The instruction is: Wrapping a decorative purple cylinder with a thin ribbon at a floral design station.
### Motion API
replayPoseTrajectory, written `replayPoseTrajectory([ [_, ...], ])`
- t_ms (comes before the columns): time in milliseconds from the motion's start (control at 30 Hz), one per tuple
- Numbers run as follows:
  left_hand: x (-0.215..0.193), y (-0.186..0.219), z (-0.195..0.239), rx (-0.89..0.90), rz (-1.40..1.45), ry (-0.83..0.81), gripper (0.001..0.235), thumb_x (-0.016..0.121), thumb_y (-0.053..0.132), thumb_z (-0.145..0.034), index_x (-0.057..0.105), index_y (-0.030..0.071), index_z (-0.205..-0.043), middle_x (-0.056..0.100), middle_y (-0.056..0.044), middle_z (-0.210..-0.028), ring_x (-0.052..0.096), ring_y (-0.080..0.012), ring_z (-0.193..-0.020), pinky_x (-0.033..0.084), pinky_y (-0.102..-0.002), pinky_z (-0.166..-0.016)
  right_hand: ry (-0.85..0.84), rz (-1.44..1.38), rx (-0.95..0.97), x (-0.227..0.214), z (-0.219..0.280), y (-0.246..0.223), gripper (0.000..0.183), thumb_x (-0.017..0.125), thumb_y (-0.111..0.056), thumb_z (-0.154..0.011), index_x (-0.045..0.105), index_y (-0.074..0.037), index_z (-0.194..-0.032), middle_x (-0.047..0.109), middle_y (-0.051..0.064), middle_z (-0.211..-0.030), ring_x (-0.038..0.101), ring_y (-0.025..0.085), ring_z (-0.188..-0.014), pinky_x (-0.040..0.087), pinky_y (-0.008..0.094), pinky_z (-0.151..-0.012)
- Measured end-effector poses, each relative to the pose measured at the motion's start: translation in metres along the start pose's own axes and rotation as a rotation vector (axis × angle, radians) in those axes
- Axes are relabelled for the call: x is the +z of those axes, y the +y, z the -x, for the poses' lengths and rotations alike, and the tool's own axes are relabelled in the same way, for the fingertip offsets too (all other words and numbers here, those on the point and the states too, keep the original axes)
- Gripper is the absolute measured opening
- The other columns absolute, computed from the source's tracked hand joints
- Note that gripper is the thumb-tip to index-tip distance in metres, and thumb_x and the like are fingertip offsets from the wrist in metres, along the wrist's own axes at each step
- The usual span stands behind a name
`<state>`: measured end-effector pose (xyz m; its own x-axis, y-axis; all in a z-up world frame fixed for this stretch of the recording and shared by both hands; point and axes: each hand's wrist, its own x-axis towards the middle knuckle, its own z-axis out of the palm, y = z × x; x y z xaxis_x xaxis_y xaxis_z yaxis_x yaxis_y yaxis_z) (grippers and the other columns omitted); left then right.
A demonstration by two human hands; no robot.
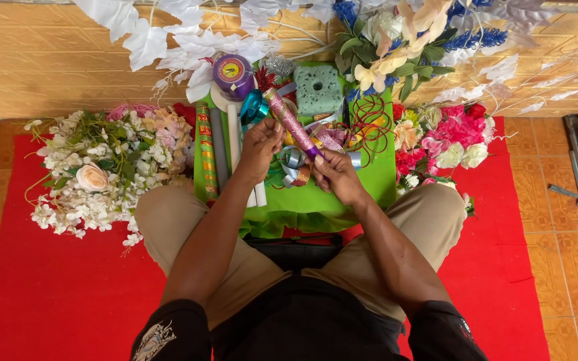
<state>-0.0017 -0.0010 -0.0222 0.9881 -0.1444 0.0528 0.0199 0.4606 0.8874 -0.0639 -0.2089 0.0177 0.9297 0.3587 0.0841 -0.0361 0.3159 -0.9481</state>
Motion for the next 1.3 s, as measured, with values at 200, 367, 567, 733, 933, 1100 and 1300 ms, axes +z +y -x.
replayPoseTrajectory([
  [200,0.008,0.001,-0.002,0.017,-0.005,0.047,0.012,0.064,0.017,-0.105,0.062,0.007,-0.112,0.062,-0.006,-0.081,0.041,0.0003,-0.057,0.033,-0.014,-0.053,-0.063,-0.219,0.135,-0.005,0.002,0.014,0.038,0.042,-0.023,-0.111,0.058,0.011,-0.121,0.054,0.005,-0.064,0.046,0.006,-0.040,0.044,0.021,-0.037],
  [367,0.016,0.009,-0.002,-0.038,0.105,0.062,0.016,0.066,0.015,-0.103,0.066,0.005,-0.116,0.060,-0.003,-0.078,0.039,0.0009,-0.054,0.032,-0.013,-0.050,-0.074,-0.264,0.107,0.006,-0.004,-0.002,0.040,0.041,-0.026,-0.110,0.053,0.010,-0.123,0.052,0.005,-0.064,0.044,0.004,-0.039,0.043,0.019,-0.034],
  [567,0.020,0.012,-0.002,-0.019,0.080,0.113,0.021,0.070,0.016,-0.101,0.071,0.003,-0.117,0.063,-0.003,-0.077,0.041,0.0013,-0.053,0.032,-0.013,-0.049,-0.002,-0.121,0.012,-0.006,-0.011,0.027,0.026,0.055,-0.019,-0.105,0.051,0.004,-0.117,0.059,0.014,-0.068,0.051,0.011,-0.041,0.041,0.021,-0.035],
  [733,0.024,0.019,-0.003,0.036,-0.013,0.114,0.023,0.072,0.016,-0.100,0.073,0.000,-0.117,0.064,-0.007,-0.076,0.042,-0.0002,-0.053,0.033,-0.016,-0.049,0.092,0.107,0.069,-0.003,-0.015,0.014,0.021,0.054,-0.013,-0.106,0.059,0.006,-0.113,0.064,0.019,-0.075,0.053,0.013,-0.045,0.042,0.023,-0.040],
  [933,0.029,0.024,-0.004,0.127,-0.112,0.109,0.025,0.073,0.014,-0.100,0.073,-0.003,-0.118,0.069,-0.009,-0.075,0.046,-0.0020,-0.055,0.038,-0.017,-0.051,0.237,0.146,0.079,-0.007,-0.018,0.019,0.029,0.043,-0.016,-0.110,0.062,0.004,-0.116,0.054,0.014,-0.067,0.053,0.018,-0.041,0.047,0.031,-0.033],
  [1100,0.027,0.010,-0.004,0.143,-0.114,0.116,0.023,0.072,0.016,-0.101,0.073,-0.002,-0.115,0.070,-0.008,-0.075,0.050,-0.0019,-0.056,0.040,-0.017,-0.053,0.285,0.134,-0.036,-0.008,-0.017,0.022,0.029,0.056,-0.015,-0.106,0.050,0.004,-0.127,0.057,0.013,-0.073,0.055,0.017,-0.051,0.049,0.029,-0.036],
  [1300,0.025,0.016,-0.005,0.120,-0.116,0.129,0.023,0.072,0.017,-0.101,0.073,-0.001,-0.116,0.070,-0.007,-0.076,0.050,-0.0033,-0.056,0.040,-0.019,-0.053,0.231,0.228,-0.081,-0.005,-0.018,0.023,0.020,0.059,-0.007,-0.103,0.055,0.007,-0.116,0.063,0.014,-0.068,0.058,0.017,-0.040,0.049,0.027,-0.033],
])
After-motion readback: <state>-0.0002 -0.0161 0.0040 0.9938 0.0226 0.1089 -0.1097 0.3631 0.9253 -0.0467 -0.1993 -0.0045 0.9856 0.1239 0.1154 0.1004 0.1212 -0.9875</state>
